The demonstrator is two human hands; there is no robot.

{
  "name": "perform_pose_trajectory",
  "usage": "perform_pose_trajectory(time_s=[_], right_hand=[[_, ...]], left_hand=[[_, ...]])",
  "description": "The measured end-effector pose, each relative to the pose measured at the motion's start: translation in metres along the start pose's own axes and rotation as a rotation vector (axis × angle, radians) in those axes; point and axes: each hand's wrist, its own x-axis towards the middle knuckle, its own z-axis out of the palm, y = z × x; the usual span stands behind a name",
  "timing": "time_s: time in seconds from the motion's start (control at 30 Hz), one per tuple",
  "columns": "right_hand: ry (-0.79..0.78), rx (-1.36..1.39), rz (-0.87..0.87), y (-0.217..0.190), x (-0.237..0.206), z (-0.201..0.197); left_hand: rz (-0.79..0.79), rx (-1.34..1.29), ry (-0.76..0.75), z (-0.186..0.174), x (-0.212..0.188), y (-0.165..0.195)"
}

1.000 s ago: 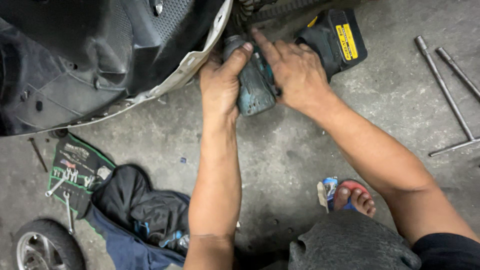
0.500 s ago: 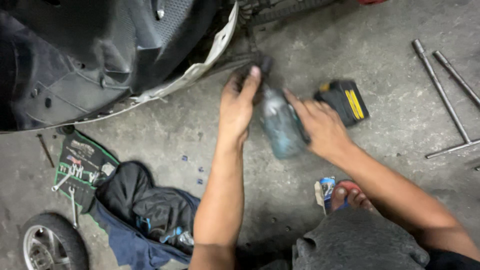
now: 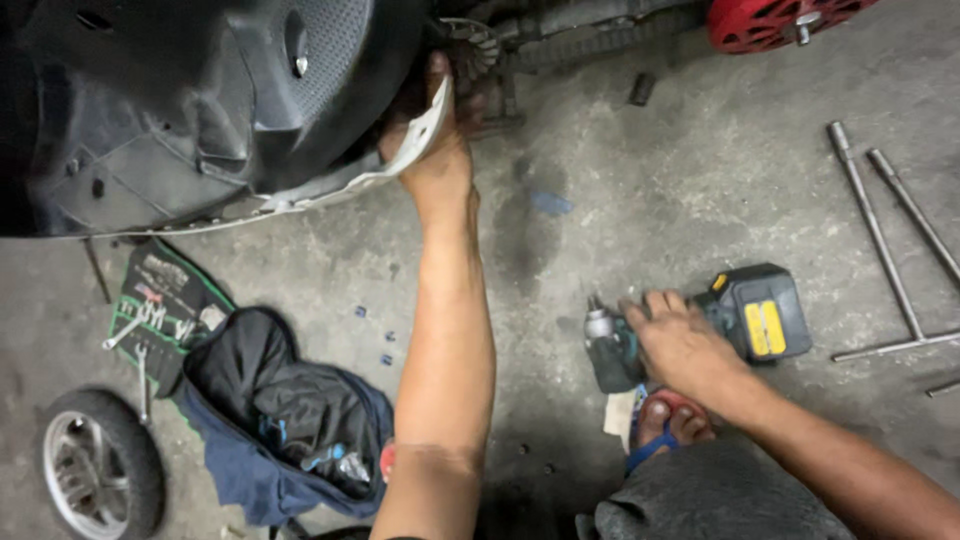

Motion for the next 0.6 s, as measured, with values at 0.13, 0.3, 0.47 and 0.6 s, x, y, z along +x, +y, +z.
perform_pose_trajectory(time_s=[0.13, 0.3, 0.47, 0.6], right_hand=[[0.123, 0.028, 0.106, 0.024, 0.045, -0.012], [0.486, 0.111, 0.251, 0.102, 0.145, -0.023], [0.602, -0.148, 0.184, 0.158, 0.216, -0.012], [0.59, -0.092, 0.169, 0.162, 0.209, 0.011]], left_hand=[[0.039, 0.007, -0.002, 0.002, 0.002, 0.007], [0.213, 0.201, 0.055, 0.009, -0.011, 0.004], [0.336, 0.271, 0.155, 0.019, -0.016, -0.003], [0.323, 0.354, 0.229, 0.02, -0.02, -0.013]])
